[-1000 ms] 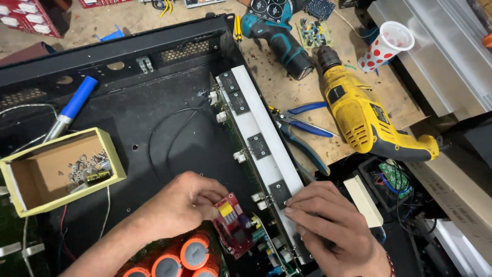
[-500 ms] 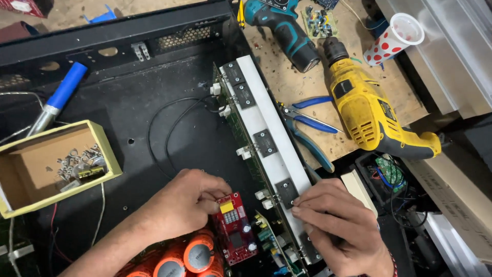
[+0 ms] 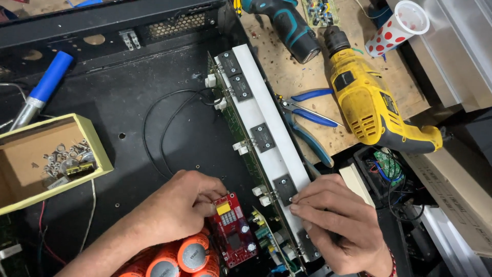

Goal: The person works on a cluttered workbench, handling a small red circuit board and a bundle of wires. They attempt to position the board near a larger green circuit board and orange capacitors inside a black metal chassis. The person also picks up a power drill and a cloth, moving them around the workspace.

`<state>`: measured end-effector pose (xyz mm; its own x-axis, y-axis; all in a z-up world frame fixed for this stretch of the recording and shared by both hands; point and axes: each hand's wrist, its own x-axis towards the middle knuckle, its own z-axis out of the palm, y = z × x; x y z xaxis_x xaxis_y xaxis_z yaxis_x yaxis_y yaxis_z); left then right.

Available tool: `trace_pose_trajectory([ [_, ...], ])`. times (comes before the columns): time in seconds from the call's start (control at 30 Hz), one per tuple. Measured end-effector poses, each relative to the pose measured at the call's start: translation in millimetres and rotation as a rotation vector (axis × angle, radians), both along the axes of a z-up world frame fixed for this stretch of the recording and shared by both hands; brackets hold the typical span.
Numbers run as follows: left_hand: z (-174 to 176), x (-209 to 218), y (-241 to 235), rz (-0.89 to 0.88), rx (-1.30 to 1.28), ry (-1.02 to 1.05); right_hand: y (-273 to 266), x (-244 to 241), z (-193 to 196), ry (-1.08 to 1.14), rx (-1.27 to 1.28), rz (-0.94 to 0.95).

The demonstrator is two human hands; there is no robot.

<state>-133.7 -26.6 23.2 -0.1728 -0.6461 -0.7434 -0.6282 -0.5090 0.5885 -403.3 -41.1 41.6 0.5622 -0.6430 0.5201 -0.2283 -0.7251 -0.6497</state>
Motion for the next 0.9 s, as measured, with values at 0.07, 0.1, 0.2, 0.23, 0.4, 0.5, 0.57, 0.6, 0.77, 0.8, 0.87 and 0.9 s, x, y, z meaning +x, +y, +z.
trace_pose_trajectory([
  [0.07, 3.1, -1.3, 0.0, -0.017, 0.017, -0.011, -1.9, -2.1, -2.3, 0.005, -0.027, 0.030],
  [0.1, 2.0, -0.4, 1.6, -0.017, 0.020, -0.010, -1.0, -1.7, -2.1, 0.006, -0.024, 0.031],
  [0.2, 3.3, 1.3, 1.7, -0.024, -0.015, -0.007, -0.7, -1.6, -1.8, 0.006, -0.017, 0.019],
  [0.23, 6.1, 1.1, 1.0, -0.028, -0.006, -0.009, -0.5, -2.4, -2.6, 0.005, -0.014, 0.021],
  [0.4, -1.4, 3.6, 1.6, -0.059, -0.092, -0.018, -3.3, -2.4, -2.5, 0.013, -0.037, 0.055],
  [0.5, 13.1, 0.2, -1.1, -0.055, -0.081, -0.044, -2.7, -3.5, -2.7, 0.004, -0.016, 0.044],
  [0.57, 22.1, -1.8, -1.8, -0.038, -0.055, -0.044, -3.1, -4.1, -2.9, 0.015, -0.025, 0.054],
  [0.6, 18.9, -0.9, -1.6, -0.036, -0.054, -0.045, -3.1, -3.5, -2.6, 0.014, -0.023, 0.056],
  [0.77, 9.6, 2.4, -2.5, -0.052, -0.036, -0.048, -6.0, -3.5, -5.3, -0.001, -0.072, 0.074],
  [0.8, 7.6, 2.4, -2.1, -0.052, -0.036, -0.049, -2.6, -2.8, -4.6, -0.001, -0.072, 0.074],
  [0.87, 5.0, 2.8, -2.5, -0.046, -0.040, -0.046, 3.1, -0.8, -2.5, -0.028, 0.018, -0.003],
  [0.9, 8.9, 2.5, -3.4, -0.046, -0.044, -0.050, 1.7, -0.5, -2.4, -0.032, 0.014, -0.004],
])
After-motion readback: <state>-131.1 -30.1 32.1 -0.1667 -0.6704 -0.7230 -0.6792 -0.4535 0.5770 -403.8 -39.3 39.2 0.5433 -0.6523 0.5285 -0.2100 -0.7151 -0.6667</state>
